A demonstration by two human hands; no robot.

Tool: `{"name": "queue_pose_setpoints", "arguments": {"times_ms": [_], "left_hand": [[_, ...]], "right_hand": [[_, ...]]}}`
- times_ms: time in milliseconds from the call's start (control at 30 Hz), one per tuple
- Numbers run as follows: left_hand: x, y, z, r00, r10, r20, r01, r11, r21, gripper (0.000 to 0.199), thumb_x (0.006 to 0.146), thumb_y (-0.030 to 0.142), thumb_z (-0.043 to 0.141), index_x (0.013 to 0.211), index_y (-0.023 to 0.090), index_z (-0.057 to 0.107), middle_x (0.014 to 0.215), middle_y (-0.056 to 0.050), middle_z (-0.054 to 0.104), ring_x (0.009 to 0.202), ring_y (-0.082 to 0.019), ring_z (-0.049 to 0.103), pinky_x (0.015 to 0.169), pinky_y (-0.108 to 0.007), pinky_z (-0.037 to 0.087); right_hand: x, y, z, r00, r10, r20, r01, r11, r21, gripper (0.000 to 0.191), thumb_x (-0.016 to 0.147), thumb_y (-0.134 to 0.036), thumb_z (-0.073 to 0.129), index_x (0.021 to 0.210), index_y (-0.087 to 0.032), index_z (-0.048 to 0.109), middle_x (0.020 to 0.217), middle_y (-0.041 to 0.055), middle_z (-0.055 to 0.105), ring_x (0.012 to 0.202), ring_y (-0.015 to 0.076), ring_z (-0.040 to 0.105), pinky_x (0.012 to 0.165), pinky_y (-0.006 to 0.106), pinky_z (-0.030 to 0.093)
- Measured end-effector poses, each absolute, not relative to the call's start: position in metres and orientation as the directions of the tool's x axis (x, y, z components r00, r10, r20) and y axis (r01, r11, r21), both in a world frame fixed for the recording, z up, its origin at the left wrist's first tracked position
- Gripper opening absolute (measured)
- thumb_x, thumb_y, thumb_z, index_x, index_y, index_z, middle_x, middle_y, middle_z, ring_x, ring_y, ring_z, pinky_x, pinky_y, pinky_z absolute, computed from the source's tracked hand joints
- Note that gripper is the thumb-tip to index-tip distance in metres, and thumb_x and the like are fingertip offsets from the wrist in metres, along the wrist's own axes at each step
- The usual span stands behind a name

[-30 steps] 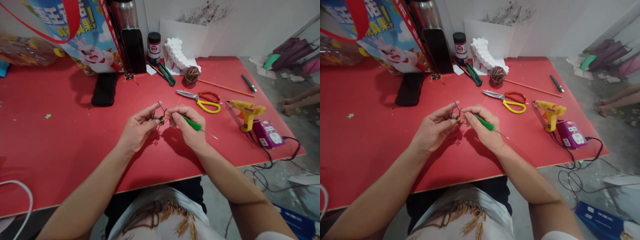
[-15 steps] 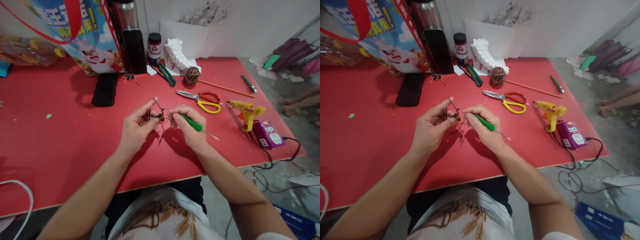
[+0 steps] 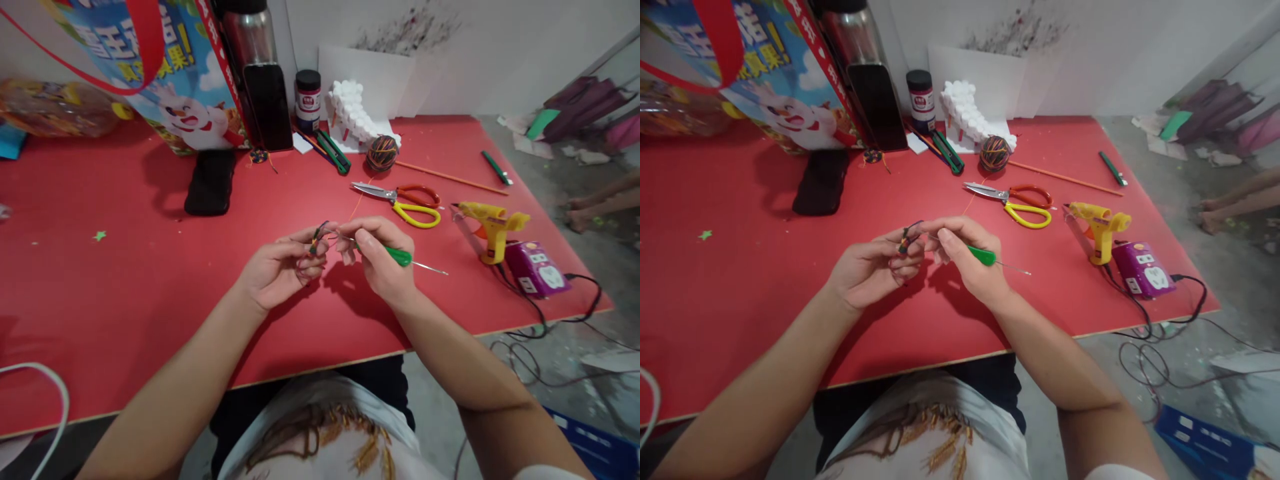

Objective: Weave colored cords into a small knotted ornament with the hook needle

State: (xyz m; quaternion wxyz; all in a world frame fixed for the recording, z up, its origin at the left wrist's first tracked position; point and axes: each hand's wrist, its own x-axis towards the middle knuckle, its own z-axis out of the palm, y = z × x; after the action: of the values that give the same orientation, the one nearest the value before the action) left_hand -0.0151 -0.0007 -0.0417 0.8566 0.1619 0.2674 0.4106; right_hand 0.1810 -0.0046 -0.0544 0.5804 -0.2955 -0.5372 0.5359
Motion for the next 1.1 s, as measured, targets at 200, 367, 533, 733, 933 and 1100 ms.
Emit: {"name": "queue_pose_setpoints", "arguments": {"times_ms": [200,367,533,733,933,1100], "left_hand": [[-0.017,-0.001,-0.035,0.606,0.701,-0.376,-0.615,0.713,0.337,0.029,0.08,0.006,0.054,0.098,0.002,0.076,0.076,-0.001,0.046,0.05,-0.002,0.036,0.048,-0.014,0.039],[-0.019,-0.001,-0.035,0.634,0.667,-0.393,-0.58,0.745,0.329,0.031,0.075,0.009,0.055,0.096,0.002,0.076,0.072,0.001,0.039,0.05,-0.003,0.029,0.046,-0.014,0.036],[-0.022,0.0,-0.041,0.645,0.673,-0.363,-0.565,0.739,0.367,0.039,0.075,0.011,0.06,0.107,0.001,0.079,0.071,0.001,0.041,0.052,-0.003,0.027,0.047,-0.013,0.035],[-0.011,0.001,-0.045,0.428,0.843,-0.327,-0.518,0.525,0.675,0.031,0.071,0.013,0.076,0.1,0.006,0.084,0.075,-0.005,0.06,0.056,-0.004,0.042,0.049,-0.015,0.037],[-0.008,-0.004,-0.054,0.061,0.993,-0.106,-0.29,0.119,0.949,0.04,0.082,0.017,0.082,0.121,0.025,0.085,0.094,-0.003,0.071,0.082,-0.01,0.063,0.074,-0.019,0.053],[-0.005,-0.009,-0.054,0.059,0.998,0.036,-0.163,-0.026,0.986,0.046,0.08,0.013,0.084,0.123,0.027,0.084,0.093,-0.002,0.068,0.085,-0.012,0.064,0.077,-0.024,0.057]], "right_hand": [[0.182,-0.003,-0.056,-0.159,0.947,0.281,-0.364,0.208,-0.908,0.015,0.103,-0.035,0.069,0.102,-0.025,0.08,0.08,0.0008,0.077,0.061,0.0124,0.064,0.057,0.028,0.053],[0.181,-0.004,-0.056,-0.163,0.952,0.258,-0.341,0.191,-0.92,0.016,0.102,-0.038,0.071,0.1,-0.023,0.078,0.077,0.0006,0.076,0.06,0.0127,0.064,0.057,0.028,0.053],[0.18,-0.005,-0.053,-0.138,0.952,0.274,-0.332,0.216,-0.918,0.014,0.103,-0.035,0.071,0.099,-0.024,0.078,0.078,0.0004,0.077,0.057,0.0109,0.062,0.056,0.028,0.052],[0.18,-0.009,-0.049,-0.119,0.959,0.256,-0.254,0.22,-0.942,0.016,0.101,-0.038,0.073,0.1,-0.024,0.079,0.081,0.0008,0.076,0.06,0.0111,0.061,0.058,0.029,0.051],[0.179,-0.005,-0.046,-0.08,0.986,0.148,-0.099,0.14,-0.985,0.019,0.094,-0.036,0.08,0.106,-0.021,0.076,0.084,-0.0009,0.073,0.065,0.0094,0.06,0.068,0.029,0.052],[0.179,-0.002,-0.046,-0.115,0.988,0.1,-0.055,0.095,-0.994,0.022,0.089,-0.035,0.083,0.104,-0.02,0.076,0.091,0.0006,0.075,0.071,0.0102,0.063,0.074,0.029,0.055]]}}
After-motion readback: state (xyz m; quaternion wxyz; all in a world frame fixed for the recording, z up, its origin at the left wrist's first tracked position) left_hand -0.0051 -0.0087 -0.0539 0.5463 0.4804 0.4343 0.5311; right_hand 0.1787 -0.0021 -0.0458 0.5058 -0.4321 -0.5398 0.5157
